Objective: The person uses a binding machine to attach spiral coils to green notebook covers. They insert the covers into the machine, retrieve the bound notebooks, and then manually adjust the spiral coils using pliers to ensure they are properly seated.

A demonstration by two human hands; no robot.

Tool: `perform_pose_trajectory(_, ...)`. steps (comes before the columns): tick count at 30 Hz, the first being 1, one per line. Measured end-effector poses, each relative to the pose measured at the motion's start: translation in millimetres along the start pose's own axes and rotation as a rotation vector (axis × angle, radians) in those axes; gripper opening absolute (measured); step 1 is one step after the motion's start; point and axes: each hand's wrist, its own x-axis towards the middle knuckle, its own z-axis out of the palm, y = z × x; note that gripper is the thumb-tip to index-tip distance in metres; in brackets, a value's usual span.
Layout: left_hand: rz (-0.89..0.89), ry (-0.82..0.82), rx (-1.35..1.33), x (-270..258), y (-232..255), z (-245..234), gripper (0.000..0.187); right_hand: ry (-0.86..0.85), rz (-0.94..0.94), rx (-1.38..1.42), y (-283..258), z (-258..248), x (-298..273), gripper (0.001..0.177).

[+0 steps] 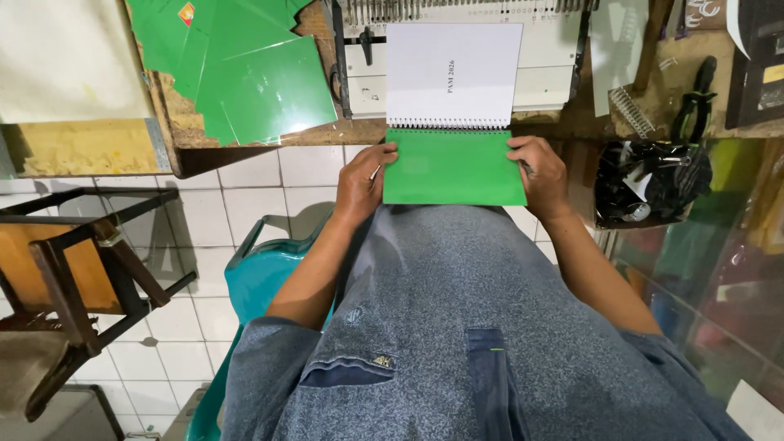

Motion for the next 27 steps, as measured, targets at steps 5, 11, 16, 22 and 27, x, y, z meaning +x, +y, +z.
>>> perform_pose_trajectory(5, -0.003, 0.025, -0.002, 4.1, 1.6, 0.1, 0.026, -0.004, 0.011, 0.029, -11.1, -2.4, 6.8, 0.009)
perform_pose_trajectory(11, -0.019, 0.048, -0.019, 9.3, 2.8, -0.8, 0.026, -0.013, 0.069, 0.063, -17.5, -2.5, 15.2, 0.005)
perform_pose_trajectory(16, -0.029, 0.055, -0.028, 10.5, 2.3, 0.1, 0.025, -0.015, 0.083, 0.064, -19.9, -5.2, 19.1, 0.005)
perform_pose_trajectory(22, -0.046, 0.075, -0.037, 13.8, 4.8, 1.3, 0.024, -0.018, 0.070, 0.077, -20.4, -6.7, 22.3, 0.003)
perform_pose_trajectory(27, -0.040, 0.081, -0.051, 15.4, 6.4, 1.4, 0.022, 0.008, 0.076, 0.082, -16.4, -6.4, 21.5, 0.008)
